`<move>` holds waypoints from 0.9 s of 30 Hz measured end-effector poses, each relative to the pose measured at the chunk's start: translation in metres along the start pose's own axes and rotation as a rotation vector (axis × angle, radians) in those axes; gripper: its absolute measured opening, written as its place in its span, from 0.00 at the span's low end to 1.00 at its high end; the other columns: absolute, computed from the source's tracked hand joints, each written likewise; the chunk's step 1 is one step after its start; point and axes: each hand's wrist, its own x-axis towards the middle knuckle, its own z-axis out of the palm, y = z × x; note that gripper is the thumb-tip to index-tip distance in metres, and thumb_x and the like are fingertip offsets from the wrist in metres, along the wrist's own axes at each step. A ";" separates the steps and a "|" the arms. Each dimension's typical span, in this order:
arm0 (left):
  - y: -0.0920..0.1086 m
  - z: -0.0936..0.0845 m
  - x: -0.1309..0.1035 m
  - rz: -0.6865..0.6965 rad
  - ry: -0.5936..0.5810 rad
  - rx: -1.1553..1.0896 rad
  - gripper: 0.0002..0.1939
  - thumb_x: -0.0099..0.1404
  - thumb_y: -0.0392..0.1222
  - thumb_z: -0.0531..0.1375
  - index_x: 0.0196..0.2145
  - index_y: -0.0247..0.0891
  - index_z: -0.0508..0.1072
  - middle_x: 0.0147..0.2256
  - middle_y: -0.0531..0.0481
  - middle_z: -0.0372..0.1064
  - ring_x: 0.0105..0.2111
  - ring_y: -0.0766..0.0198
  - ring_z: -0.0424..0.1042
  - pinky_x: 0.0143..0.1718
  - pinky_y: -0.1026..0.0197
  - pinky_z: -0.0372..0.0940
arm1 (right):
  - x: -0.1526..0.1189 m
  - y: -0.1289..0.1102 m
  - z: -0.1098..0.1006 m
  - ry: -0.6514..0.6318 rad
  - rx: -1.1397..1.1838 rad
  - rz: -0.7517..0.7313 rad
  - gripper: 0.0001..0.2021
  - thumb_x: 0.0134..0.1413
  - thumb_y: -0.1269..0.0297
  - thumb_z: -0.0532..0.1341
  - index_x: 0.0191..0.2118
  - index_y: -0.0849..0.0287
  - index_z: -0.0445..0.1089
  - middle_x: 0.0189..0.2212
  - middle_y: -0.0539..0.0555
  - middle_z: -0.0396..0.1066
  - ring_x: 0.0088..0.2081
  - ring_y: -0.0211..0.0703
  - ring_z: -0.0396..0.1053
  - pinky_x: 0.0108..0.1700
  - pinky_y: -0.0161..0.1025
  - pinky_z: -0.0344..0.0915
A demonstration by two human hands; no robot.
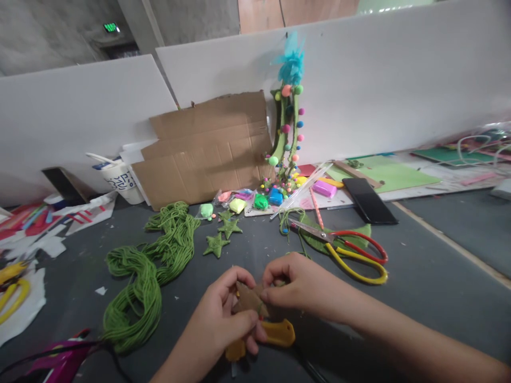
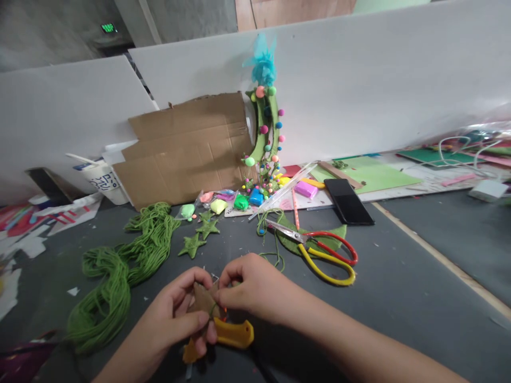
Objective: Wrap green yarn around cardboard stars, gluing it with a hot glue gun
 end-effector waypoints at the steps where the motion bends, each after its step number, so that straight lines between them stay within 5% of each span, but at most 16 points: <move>1: -0.001 0.000 0.000 0.001 -0.002 -0.001 0.15 0.45 0.32 0.57 0.32 0.40 0.61 0.17 0.56 0.70 0.15 0.66 0.69 0.16 0.67 0.61 | -0.001 -0.001 -0.001 -0.014 0.010 0.012 0.04 0.40 0.73 0.57 0.21 0.61 0.69 0.16 0.45 0.64 0.19 0.30 0.56 0.20 0.27 0.50; 10: -0.004 -0.006 0.004 0.065 0.071 0.164 0.13 0.44 0.29 0.57 0.30 0.39 0.64 0.20 0.60 0.64 0.18 0.71 0.63 0.19 0.69 0.59 | 0.001 0.002 -0.002 -0.031 0.005 0.034 0.04 0.39 0.73 0.57 0.21 0.61 0.68 0.15 0.43 0.60 0.18 0.30 0.54 0.20 0.28 0.49; 27: -0.010 -0.004 0.005 0.040 0.057 0.051 0.14 0.44 0.28 0.56 0.29 0.40 0.62 0.18 0.60 0.65 0.13 0.71 0.64 0.14 0.70 0.59 | 0.005 0.010 0.005 0.042 -0.070 -0.004 0.05 0.38 0.72 0.57 0.21 0.61 0.71 0.14 0.45 0.63 0.18 0.30 0.57 0.19 0.28 0.48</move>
